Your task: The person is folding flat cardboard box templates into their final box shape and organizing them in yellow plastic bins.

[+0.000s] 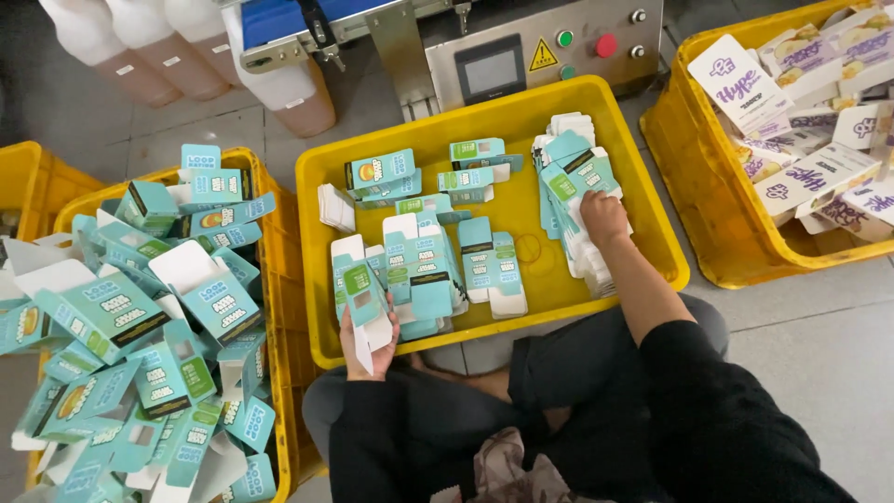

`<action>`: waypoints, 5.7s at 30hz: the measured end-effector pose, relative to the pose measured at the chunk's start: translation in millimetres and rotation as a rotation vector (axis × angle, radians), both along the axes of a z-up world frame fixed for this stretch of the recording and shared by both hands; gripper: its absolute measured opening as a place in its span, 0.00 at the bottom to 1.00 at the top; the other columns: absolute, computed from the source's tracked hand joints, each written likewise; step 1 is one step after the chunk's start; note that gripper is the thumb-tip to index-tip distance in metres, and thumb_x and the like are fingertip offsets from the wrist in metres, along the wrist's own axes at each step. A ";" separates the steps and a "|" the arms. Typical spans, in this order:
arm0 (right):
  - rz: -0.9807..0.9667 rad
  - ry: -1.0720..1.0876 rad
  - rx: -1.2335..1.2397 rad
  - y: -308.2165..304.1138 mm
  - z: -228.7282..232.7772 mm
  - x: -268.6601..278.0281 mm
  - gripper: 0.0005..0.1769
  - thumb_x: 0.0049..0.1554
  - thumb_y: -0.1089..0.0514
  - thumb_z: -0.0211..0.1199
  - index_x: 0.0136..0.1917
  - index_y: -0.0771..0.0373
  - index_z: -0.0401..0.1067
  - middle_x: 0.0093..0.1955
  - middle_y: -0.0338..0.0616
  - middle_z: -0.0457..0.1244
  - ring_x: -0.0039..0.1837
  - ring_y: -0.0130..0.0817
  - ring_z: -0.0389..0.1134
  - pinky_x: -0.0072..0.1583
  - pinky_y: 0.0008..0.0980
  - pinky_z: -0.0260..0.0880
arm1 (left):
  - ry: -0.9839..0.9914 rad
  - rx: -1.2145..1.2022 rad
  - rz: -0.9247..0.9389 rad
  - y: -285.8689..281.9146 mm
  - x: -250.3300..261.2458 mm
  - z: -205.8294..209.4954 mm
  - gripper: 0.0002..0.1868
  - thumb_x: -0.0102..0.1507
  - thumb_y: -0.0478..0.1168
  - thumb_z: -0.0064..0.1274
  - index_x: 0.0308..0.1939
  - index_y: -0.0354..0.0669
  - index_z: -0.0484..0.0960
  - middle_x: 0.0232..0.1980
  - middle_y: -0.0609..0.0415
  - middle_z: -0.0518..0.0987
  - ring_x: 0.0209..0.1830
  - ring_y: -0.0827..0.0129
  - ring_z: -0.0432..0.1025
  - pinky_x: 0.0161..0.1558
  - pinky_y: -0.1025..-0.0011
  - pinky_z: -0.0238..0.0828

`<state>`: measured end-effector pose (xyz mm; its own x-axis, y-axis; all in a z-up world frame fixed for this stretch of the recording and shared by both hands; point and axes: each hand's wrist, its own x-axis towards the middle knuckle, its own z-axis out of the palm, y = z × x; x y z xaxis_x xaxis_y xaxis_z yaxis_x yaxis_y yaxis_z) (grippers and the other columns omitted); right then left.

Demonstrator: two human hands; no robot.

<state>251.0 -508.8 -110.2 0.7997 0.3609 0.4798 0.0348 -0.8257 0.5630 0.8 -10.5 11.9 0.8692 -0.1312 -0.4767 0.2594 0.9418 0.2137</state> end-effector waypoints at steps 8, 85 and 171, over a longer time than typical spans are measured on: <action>-0.171 0.351 0.162 20.3 -2.5 -20.6 0.02 0.53 0.60 0.61 0.40 0.60 0.71 0.40 0.43 0.59 0.40 0.37 0.65 0.39 0.32 0.69 | 0.040 -0.001 0.027 2.5 3.5 -8.6 0.33 0.63 0.65 0.48 0.55 0.40 0.82 0.57 0.42 0.83 0.40 0.44 0.82 0.39 0.46 0.83; 0.676 0.641 0.564 326.0 242.8 -218.4 0.06 0.54 0.60 0.60 0.36 0.53 0.75 0.34 0.37 0.66 0.30 0.46 0.71 0.33 0.41 0.73 | 0.096 0.255 0.031 -35.4 -1.3 41.9 0.29 0.62 0.62 0.62 0.47 0.38 0.78 0.46 0.46 0.84 0.37 0.59 0.82 0.37 0.64 0.87; 0.356 0.411 1.754 167.5 227.3 -218.0 0.08 0.55 0.61 0.73 0.50 0.58 0.83 0.38 0.50 0.70 0.43 0.38 0.73 0.44 0.31 0.71 | -0.284 1.262 -0.115 -151.0 -21.8 81.1 0.67 0.56 0.54 0.72 0.80 0.33 0.37 0.77 0.25 0.47 0.75 0.33 0.53 0.71 0.39 0.53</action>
